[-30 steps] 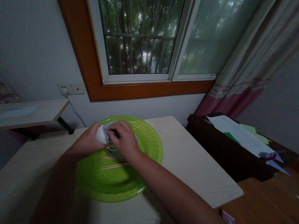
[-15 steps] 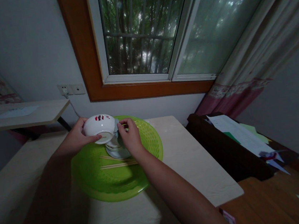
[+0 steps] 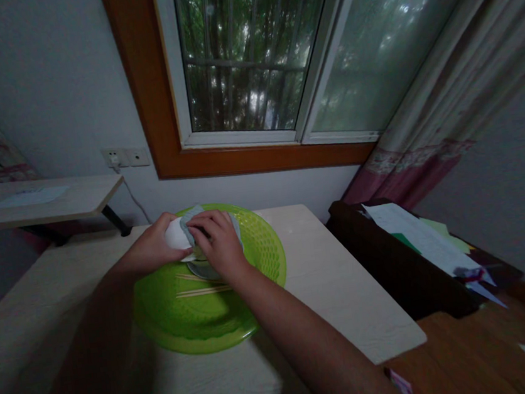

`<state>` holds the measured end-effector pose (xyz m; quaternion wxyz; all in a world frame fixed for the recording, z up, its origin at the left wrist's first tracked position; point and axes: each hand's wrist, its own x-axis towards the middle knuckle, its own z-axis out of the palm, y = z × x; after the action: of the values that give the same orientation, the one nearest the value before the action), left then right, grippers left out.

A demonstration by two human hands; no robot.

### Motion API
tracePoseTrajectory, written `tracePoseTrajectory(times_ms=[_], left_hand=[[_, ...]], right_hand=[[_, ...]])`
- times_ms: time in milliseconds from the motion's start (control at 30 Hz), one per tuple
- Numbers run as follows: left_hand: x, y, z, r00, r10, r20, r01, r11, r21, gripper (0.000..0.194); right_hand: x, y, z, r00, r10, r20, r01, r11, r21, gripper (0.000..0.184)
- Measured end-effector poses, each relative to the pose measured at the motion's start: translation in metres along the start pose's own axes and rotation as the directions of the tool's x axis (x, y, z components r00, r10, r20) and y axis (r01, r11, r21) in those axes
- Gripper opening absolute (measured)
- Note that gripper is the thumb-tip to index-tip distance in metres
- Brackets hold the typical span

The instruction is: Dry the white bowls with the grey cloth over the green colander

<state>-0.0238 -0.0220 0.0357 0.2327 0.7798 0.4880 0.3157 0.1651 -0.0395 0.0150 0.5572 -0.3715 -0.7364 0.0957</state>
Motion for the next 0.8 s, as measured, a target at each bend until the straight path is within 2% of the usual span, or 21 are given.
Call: tracePoseTrajectory(times_ms=[100,200,300,400,567,700,800], left_hand=[[0.000,-0.004,-0.007,0.997,-0.060,-0.042,0.056,0.994,-0.089,0.063],[0.001,-0.011,-0.013,0.984,-0.142,-0.112,0.110,0.961,-0.253,0.069],[0.002,-0.018,-0.014,0.972,-0.181,-0.147,0.093,0.878,-0.469,0.068],[0.002,-0.020,-0.013,0.966,-0.213,-0.146,0.088,0.805,-0.587,0.065],[-0.001,-0.020,-0.015,0.975,-0.185,-0.121,0.087,0.823,-0.561,0.064],[-0.002,-0.016,-0.016,0.988,-0.145,-0.048,0.111,0.895,-0.432,0.065],[-0.001,-0.010,-0.014,0.994,-0.109,-0.011,0.099,0.936,-0.337,0.066]], right_hand=[[0.000,0.006,0.000,0.993,0.094,-0.068,-0.092,0.995,0.033,0.010],[-0.001,0.015,0.001,0.973,0.204,-0.112,-0.195,0.977,0.083,0.012],[-0.003,0.022,0.006,0.959,0.266,-0.098,-0.253,0.959,0.127,0.013],[-0.005,0.023,0.009,0.958,0.278,-0.077,-0.265,0.954,0.143,0.013],[-0.004,0.016,0.005,0.973,0.210,-0.098,-0.201,0.975,0.094,0.012],[-0.002,0.004,-0.002,0.989,0.088,-0.116,-0.083,0.995,0.049,0.014],[-0.002,-0.003,-0.004,0.997,-0.007,-0.076,0.008,1.000,0.015,0.018]])
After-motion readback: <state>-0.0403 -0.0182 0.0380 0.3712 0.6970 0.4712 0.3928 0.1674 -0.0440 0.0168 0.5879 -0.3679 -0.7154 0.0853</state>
